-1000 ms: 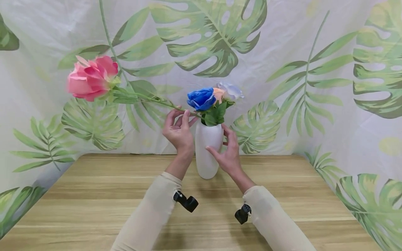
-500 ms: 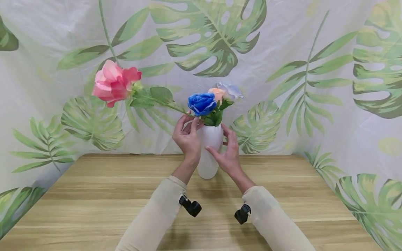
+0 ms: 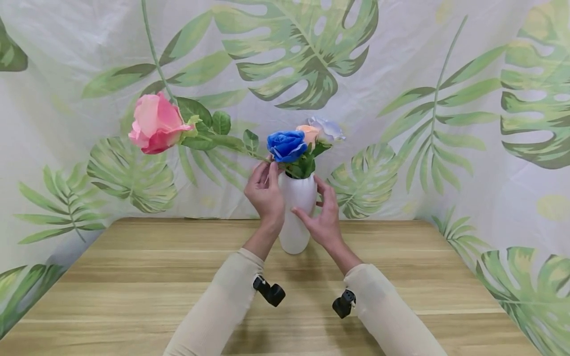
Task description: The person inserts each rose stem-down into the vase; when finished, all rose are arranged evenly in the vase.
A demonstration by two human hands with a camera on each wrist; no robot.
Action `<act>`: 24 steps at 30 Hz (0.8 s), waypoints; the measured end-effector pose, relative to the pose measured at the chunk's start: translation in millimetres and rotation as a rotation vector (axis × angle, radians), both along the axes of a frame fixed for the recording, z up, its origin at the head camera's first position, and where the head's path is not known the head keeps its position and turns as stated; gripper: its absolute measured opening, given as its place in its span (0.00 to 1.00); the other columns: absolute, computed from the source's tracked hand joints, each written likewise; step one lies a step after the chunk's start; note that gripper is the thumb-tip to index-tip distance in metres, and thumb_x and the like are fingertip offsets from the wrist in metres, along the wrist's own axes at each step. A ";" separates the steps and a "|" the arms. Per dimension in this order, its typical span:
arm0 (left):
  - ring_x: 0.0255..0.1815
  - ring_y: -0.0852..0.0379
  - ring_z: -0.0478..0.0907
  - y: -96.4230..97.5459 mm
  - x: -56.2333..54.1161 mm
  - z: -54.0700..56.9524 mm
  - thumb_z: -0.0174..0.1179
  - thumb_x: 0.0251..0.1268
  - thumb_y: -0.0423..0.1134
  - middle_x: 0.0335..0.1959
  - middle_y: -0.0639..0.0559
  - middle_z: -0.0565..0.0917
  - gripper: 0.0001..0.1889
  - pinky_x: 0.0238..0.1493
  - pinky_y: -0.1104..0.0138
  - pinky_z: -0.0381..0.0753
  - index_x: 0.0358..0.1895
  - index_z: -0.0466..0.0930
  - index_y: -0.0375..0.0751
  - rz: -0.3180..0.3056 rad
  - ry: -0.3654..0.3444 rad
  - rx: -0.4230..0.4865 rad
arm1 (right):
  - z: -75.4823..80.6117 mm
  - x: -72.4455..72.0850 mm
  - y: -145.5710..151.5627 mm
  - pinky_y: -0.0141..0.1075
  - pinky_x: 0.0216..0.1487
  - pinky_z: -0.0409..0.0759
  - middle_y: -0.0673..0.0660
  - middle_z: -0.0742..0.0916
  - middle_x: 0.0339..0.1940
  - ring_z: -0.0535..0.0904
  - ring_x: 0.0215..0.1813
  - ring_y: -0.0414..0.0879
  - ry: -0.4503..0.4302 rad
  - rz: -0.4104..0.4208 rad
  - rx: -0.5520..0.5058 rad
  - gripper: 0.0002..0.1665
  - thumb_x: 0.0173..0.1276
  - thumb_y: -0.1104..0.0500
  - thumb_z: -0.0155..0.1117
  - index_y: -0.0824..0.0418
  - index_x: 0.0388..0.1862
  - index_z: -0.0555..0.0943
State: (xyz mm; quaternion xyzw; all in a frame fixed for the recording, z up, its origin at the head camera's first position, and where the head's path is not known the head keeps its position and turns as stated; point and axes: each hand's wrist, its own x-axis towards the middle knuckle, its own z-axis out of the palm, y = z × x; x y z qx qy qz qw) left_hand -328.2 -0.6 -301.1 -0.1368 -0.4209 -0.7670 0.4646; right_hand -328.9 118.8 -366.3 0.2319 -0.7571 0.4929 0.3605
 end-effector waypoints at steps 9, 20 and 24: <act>0.35 0.54 0.88 -3.2 -1.8 5.2 0.63 0.64 0.15 0.37 0.50 0.83 0.16 0.42 0.60 0.91 0.53 0.76 0.23 -0.068 0.038 0.113 | -2.2 -1.7 0.7 0.58 0.52 0.85 0.70 0.74 0.67 0.75 0.66 0.64 -0.013 -0.002 0.003 0.53 0.57 0.62 0.84 0.67 0.77 0.65; 0.34 0.48 0.87 1.9 -3.7 -1.9 0.63 0.63 0.15 0.39 0.49 0.79 0.16 0.40 0.62 0.91 0.53 0.76 0.21 -0.057 -0.062 -0.007 | -1.5 -1.2 1.1 0.58 0.53 0.85 0.70 0.73 0.68 0.75 0.66 0.64 -0.013 0.001 0.008 0.53 0.57 0.63 0.84 0.67 0.77 0.64; 0.38 0.49 0.85 2.8 -5.3 -4.7 0.64 0.62 0.15 0.39 0.45 0.81 0.15 0.44 0.66 0.89 0.51 0.77 0.22 0.005 -0.075 -0.060 | -2.2 -1.6 0.3 0.58 0.51 0.86 0.70 0.74 0.67 0.75 0.66 0.65 -0.001 -0.005 0.007 0.52 0.57 0.62 0.84 0.67 0.76 0.65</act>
